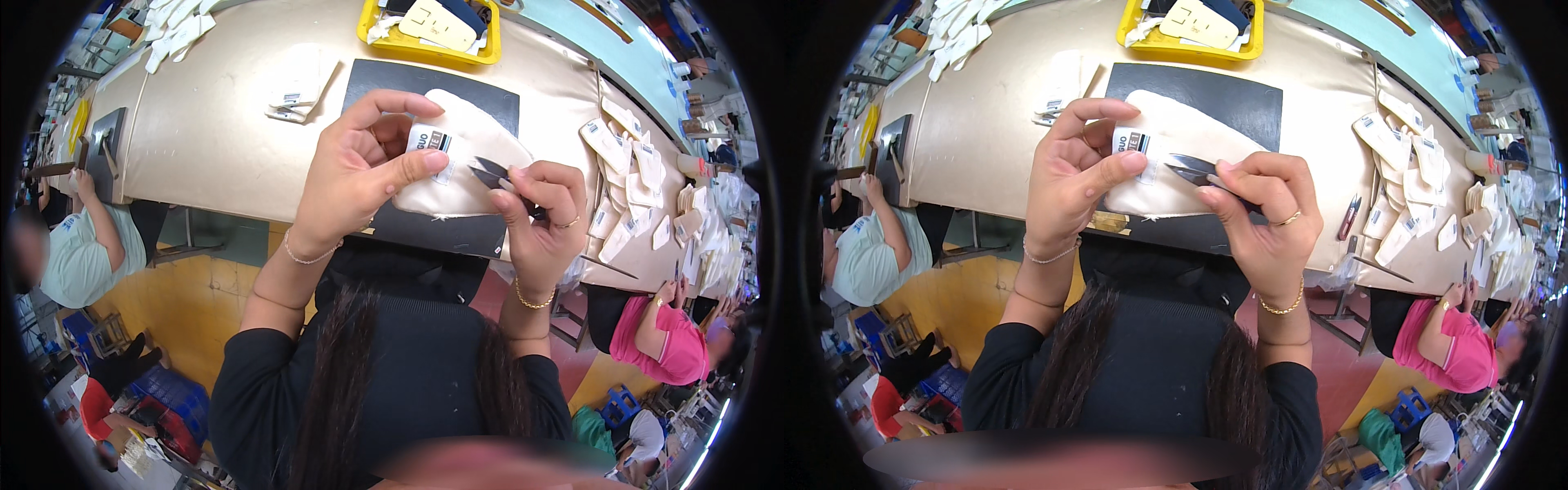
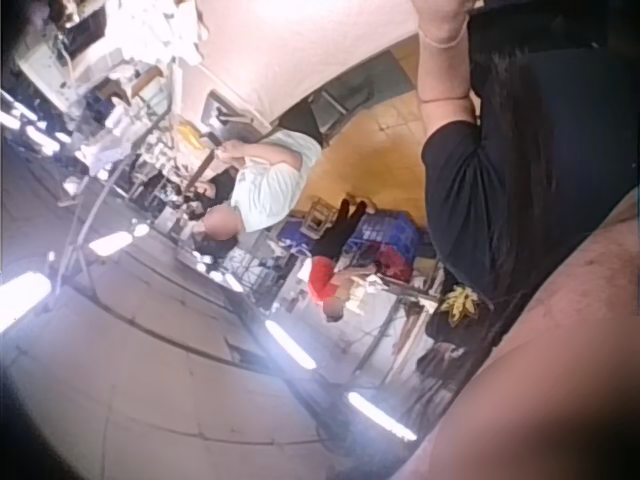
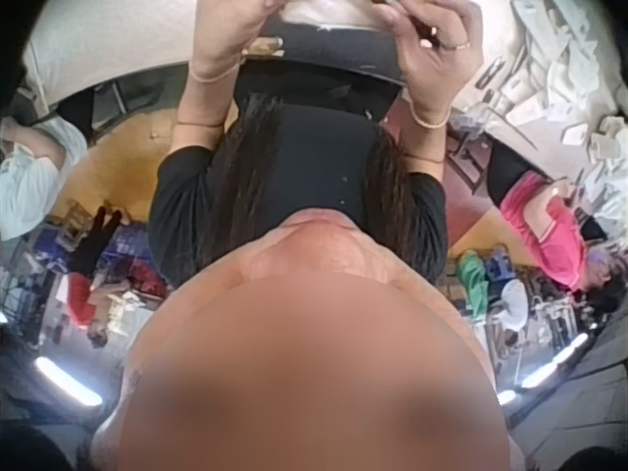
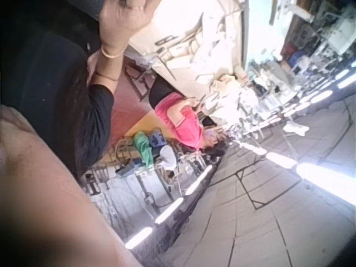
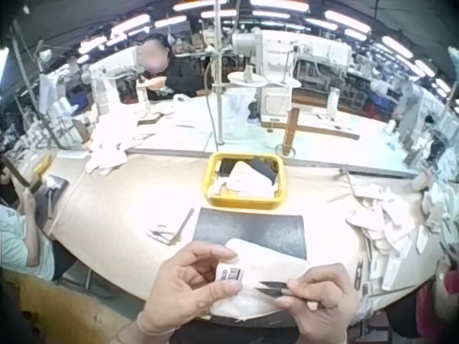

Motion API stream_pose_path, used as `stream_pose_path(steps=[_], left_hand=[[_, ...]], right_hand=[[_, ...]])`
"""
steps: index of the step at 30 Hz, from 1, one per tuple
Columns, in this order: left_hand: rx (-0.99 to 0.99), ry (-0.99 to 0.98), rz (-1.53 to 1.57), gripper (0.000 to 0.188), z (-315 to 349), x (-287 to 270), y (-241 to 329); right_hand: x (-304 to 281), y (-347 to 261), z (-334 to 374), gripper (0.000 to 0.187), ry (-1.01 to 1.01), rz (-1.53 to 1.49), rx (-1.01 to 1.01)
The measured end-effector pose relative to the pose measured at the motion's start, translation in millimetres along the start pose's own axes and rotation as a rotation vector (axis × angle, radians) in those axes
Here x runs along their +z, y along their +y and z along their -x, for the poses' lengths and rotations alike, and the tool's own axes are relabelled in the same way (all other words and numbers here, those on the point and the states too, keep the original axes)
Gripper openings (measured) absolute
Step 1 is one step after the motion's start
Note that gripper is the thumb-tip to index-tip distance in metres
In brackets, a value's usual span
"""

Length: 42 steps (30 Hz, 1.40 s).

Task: The person uses a small knife to trim excess fabric and remove tags from white fabric pieces at a workbench. They handle each piece individually, cutting along edges and peeling off labels before placing the finished items aside.

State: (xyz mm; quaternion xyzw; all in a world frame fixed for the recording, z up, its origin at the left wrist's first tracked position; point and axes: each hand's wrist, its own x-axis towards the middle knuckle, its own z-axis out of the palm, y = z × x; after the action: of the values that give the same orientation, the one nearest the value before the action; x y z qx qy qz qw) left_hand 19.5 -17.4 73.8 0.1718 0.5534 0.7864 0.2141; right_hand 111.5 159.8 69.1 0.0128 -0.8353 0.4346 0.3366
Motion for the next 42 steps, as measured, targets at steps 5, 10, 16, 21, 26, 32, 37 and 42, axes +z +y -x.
stream_pose_path(steps=[5,10,16,21,26,32,37,42], left_hand=[[0.071,0.002,-0.010,0.038,6,3,2],[0.084,-0.016,-0.053,0.038,8,1,5],[0.116,-0.003,-0.072,0.038,9,4,6],[0.138,-0.014,-0.085,0.038,9,4,6],[0.083,-0.034,-0.057,0.038,8,4,7],[0.011,-0.044,-0.012,0.040,8,2,9],[0.008,-0.041,0.067,0.040,6,3,5],[0.101,0.075,0.036,0.037,0,5,-5]], right_hand=[[3,-2,-2,0.023,0.003,0.061,-0.127],[2,-5,-1,0.025,0.002,0.094,-0.149],[1,-6,-1,0.026,-0.006,0.110,-0.169],[-1,-7,-1,0.027,-0.013,0.147,-0.190],[1,-5,0,0.027,0.002,0.103,-0.178],[3,-4,4,0.026,-0.005,0.055,-0.098],[1,4,7,0.026,-0.015,-0.047,0.008],[-9,8,13,0.027,0.117,-0.160,0.062]])
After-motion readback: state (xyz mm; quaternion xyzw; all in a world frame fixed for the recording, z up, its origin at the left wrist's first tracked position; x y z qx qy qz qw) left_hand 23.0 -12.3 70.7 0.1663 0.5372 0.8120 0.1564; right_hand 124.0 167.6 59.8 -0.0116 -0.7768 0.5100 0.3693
